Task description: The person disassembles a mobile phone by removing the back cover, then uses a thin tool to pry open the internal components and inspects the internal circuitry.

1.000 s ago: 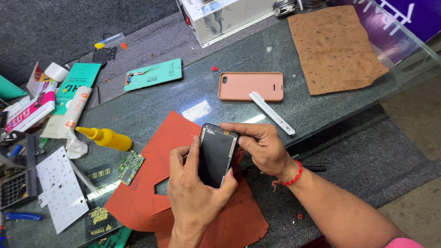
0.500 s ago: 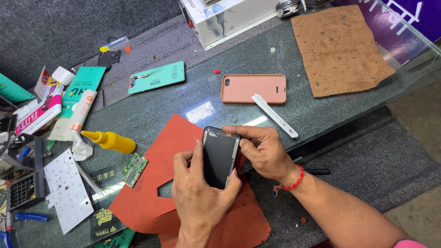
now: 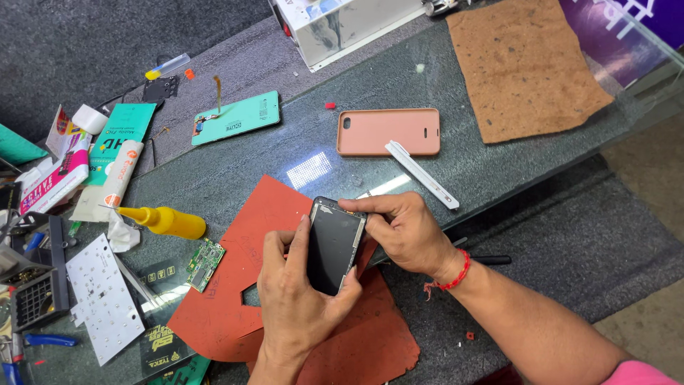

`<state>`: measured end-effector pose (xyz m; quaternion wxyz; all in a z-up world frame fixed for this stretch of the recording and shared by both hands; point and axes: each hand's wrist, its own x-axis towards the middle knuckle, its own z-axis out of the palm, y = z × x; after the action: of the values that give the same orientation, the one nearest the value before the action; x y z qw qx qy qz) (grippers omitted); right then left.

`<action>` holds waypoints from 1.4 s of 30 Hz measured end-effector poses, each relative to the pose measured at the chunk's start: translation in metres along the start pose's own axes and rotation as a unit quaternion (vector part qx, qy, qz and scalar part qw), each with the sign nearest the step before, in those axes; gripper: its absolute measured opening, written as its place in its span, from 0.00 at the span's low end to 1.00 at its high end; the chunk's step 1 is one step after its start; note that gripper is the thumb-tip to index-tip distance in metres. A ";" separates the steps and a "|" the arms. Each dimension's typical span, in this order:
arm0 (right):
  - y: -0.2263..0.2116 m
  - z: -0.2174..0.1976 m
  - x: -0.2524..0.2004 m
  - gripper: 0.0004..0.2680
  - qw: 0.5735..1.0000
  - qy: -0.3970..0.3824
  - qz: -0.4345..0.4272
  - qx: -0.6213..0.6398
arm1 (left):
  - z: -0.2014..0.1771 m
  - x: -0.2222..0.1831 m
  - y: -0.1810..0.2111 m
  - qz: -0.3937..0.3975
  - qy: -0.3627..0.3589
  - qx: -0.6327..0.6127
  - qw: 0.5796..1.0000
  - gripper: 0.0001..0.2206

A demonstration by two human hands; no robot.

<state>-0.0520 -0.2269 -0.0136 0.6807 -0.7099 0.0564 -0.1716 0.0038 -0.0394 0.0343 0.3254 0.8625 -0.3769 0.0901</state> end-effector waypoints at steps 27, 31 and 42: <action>-0.021 0.010 -0.001 0.32 0.868 -0.181 -0.388 -0.249 | -0.043 -0.029 -0.069 -0.318 -0.294 -0.694 0.576 0.31; -0.024 0.016 -0.001 0.26 0.851 -0.142 -0.429 -0.266 | -0.038 -0.038 -0.070 -0.358 -0.288 -0.657 0.597 0.33; -0.031 0.017 -0.009 0.26 0.982 -0.132 -0.063 -0.121 | -0.016 -0.051 -0.072 -0.067 -0.060 -0.631 0.770 0.39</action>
<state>-0.0600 -0.2059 0.0154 0.5789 -0.8057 -0.0584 -0.1109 0.0203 0.0372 -0.0091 0.7786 0.4895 -0.3091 -0.2421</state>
